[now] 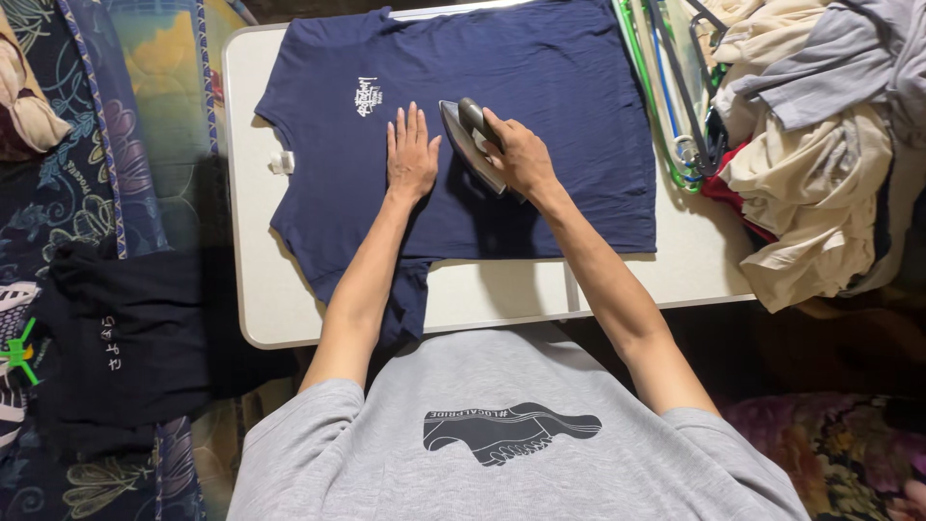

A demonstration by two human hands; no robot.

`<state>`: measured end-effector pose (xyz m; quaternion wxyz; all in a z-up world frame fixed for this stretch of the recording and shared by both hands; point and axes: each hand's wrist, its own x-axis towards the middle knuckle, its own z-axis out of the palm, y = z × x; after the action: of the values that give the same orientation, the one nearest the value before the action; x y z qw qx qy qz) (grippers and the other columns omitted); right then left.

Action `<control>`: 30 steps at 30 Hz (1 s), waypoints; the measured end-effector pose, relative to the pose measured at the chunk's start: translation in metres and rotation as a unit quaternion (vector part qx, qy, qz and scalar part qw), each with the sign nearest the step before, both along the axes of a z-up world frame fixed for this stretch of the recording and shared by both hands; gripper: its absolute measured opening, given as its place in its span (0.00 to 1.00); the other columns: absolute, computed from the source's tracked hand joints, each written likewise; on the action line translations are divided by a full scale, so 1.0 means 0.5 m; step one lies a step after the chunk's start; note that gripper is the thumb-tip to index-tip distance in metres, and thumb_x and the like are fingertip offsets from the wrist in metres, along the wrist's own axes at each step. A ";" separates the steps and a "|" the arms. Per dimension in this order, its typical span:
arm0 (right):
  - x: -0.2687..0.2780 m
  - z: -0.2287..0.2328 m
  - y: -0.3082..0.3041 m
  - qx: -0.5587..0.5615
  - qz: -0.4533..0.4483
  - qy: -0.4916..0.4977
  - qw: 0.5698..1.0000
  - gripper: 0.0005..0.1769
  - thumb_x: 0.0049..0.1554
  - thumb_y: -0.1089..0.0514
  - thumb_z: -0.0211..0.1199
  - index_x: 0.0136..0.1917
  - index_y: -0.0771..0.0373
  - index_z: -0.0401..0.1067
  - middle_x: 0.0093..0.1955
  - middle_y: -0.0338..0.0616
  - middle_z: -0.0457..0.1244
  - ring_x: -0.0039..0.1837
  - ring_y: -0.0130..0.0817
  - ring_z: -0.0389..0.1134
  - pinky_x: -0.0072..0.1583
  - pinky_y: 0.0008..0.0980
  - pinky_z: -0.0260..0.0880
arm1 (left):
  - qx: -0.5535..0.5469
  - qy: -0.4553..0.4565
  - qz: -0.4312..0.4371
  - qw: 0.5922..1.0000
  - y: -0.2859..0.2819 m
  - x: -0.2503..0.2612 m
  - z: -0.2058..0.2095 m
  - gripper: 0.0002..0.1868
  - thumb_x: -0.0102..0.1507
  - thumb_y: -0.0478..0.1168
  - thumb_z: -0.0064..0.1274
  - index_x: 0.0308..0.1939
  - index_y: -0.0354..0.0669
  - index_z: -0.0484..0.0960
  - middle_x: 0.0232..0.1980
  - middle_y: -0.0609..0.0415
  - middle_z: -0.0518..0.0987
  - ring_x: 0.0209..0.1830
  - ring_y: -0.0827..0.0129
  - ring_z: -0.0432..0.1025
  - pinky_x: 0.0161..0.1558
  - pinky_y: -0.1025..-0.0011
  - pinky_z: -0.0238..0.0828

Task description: The person irons a dark blue t-shirt laid flat on a white table. They use a handheld iron to smooth the fabric, moving it back and forth across the shirt's surface while occasionally adjusting the shirt with their other hand.

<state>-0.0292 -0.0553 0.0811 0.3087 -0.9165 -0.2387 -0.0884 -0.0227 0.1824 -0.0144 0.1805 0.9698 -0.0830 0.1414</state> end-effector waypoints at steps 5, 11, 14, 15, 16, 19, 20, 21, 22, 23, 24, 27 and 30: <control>0.026 -0.021 -0.004 -0.011 -0.029 -0.015 0.999 0.29 0.63 0.56 0.65 0.76 0.54 0.64 0.49 0.48 0.68 0.49 0.45 0.72 0.51 0.44 0.73 | 0.005 -0.009 0.007 1.000 -0.001 -0.007 -0.004 0.34 0.76 0.51 0.34 0.77 0.26 0.56 0.83 0.38 0.51 0.84 0.44 0.43 0.80 0.47 0.36; 0.075 -0.040 -0.012 0.016 -0.157 -0.012 0.987 0.31 0.63 0.55 0.63 0.77 0.59 0.60 0.51 0.49 0.67 0.48 0.44 0.72 0.51 0.44 0.74 | 0.006 -0.012 0.009 1.000 -0.002 -0.006 0.000 0.34 0.76 0.52 0.35 0.77 0.27 0.56 0.83 0.39 0.51 0.84 0.45 0.43 0.80 0.48 0.37; 0.083 -0.038 -0.037 -0.025 -0.095 0.006 0.995 0.31 0.64 0.55 0.62 0.78 0.58 0.61 0.50 0.52 0.66 0.47 0.47 0.71 0.50 0.45 0.73 | 0.003 0.001 0.011 1.000 -0.003 -0.004 0.006 0.34 0.76 0.52 0.35 0.77 0.27 0.56 0.83 0.40 0.51 0.84 0.46 0.43 0.79 0.47 0.37; 0.085 -0.038 -0.048 -0.032 -0.091 -0.001 0.995 0.31 0.63 0.55 0.63 0.78 0.57 0.61 0.50 0.51 0.66 0.48 0.48 0.71 0.50 0.46 0.73 | -0.002 0.011 0.012 1.000 -0.003 -0.006 0.006 0.35 0.75 0.52 0.35 0.77 0.27 0.56 0.83 0.40 0.51 0.83 0.46 0.43 0.79 0.47 0.36; 0.090 -0.038 -0.058 -0.039 -0.087 -0.009 0.995 0.31 0.62 0.55 0.64 0.77 0.56 0.62 0.50 0.50 0.67 0.48 0.48 0.71 0.50 0.46 0.72 | 0.001 0.007 0.012 1.000 -0.003 -0.005 0.006 0.35 0.75 0.52 0.35 0.78 0.28 0.56 0.83 0.40 0.51 0.83 0.46 0.43 0.79 0.47 0.36; 0.105 -0.044 -0.080 -0.019 -0.106 -0.039 0.993 0.30 0.63 0.56 0.64 0.77 0.56 0.62 0.50 0.49 0.67 0.50 0.47 0.72 0.51 0.45 0.73 | 0.012 0.001 0.014 1.000 -0.003 -0.008 0.004 0.34 0.76 0.52 0.35 0.78 0.28 0.55 0.84 0.41 0.50 0.84 0.47 0.43 0.80 0.49 0.37; 0.111 -0.047 -0.085 -0.005 -0.118 -0.051 0.992 0.30 0.64 0.56 0.64 0.77 0.57 0.62 0.51 0.49 0.67 0.50 0.47 0.72 0.52 0.45 0.73 | 0.016 -0.001 0.015 1.000 -0.003 -0.008 0.005 0.34 0.76 0.52 0.35 0.78 0.29 0.55 0.84 0.41 0.51 0.84 0.47 0.43 0.80 0.49 0.37; 0.116 -0.050 -0.088 -0.004 -0.133 -0.040 0.990 0.31 0.64 0.56 0.63 0.78 0.58 0.61 0.50 0.49 0.67 0.50 0.47 0.72 0.52 0.45 0.73 | 0.021 -0.003 0.017 1.000 -0.003 -0.010 0.006 0.34 0.77 0.52 0.34 0.79 0.29 0.55 0.84 0.41 0.51 0.85 0.48 0.43 0.81 0.49 0.37; 0.116 -0.054 -0.092 -0.003 -0.149 -0.030 0.988 0.32 0.64 0.56 0.63 0.78 0.59 0.60 0.50 0.50 0.67 0.49 0.47 0.72 0.52 0.45 0.74 | 0.019 0.006 0.018 1.000 -0.005 -0.016 0.005 0.34 0.77 0.52 0.34 0.78 0.29 0.55 0.84 0.41 0.51 0.84 0.48 0.43 0.81 0.49 0.36; 0.122 -0.053 -0.097 -0.001 -0.164 -0.023 0.986 0.33 0.63 0.56 0.63 0.79 0.60 0.59 0.50 0.51 0.66 0.49 0.47 0.71 0.52 0.45 0.74 | 0.018 0.011 0.019 1.000 -0.006 -0.014 0.009 0.34 0.76 0.52 0.34 0.78 0.29 0.55 0.83 0.41 0.51 0.84 0.48 0.43 0.80 0.49 0.36; 0.126 -0.053 -0.102 -0.008 -0.138 -0.024 0.990 0.32 0.63 0.56 0.63 0.78 0.59 0.60 0.50 0.50 0.67 0.49 0.47 0.72 0.52 0.45 0.74 | 0.016 0.016 0.021 1.000 -0.006 -0.013 0.013 0.34 0.76 0.52 0.34 0.78 0.29 0.55 0.83 0.41 0.51 0.84 0.48 0.43 0.80 0.49 0.36; 0.133 -0.056 -0.120 -0.014 -0.104 -0.025 0.994 0.31 0.64 0.56 0.64 0.78 0.55 0.62 0.50 0.50 0.67 0.51 0.48 0.72 0.53 0.45 0.74 | 0.000 0.027 0.020 0.999 -0.008 -0.010 0.019 0.35 0.75 0.52 0.34 0.78 0.29 0.55 0.83 0.41 0.50 0.83 0.48 0.43 0.79 0.48 0.35; 0.134 -0.077 -0.117 0.002 -0.164 -0.018 0.986 0.31 0.64 0.55 0.63 0.78 0.55 0.59 0.52 0.50 0.67 0.51 0.48 0.73 0.54 0.45 0.74 | 0.014 0.015 0.022 1.000 -0.007 -0.015 0.011 0.34 0.76 0.52 0.33 0.79 0.30 0.54 0.84 0.42 0.50 0.84 0.48 0.42 0.81 0.49 0.35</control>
<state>0.0377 -0.1138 0.0425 0.2879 -0.9408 -0.0902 -0.1545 -0.0301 0.1788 -0.0089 0.1651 0.9759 -0.0604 0.1295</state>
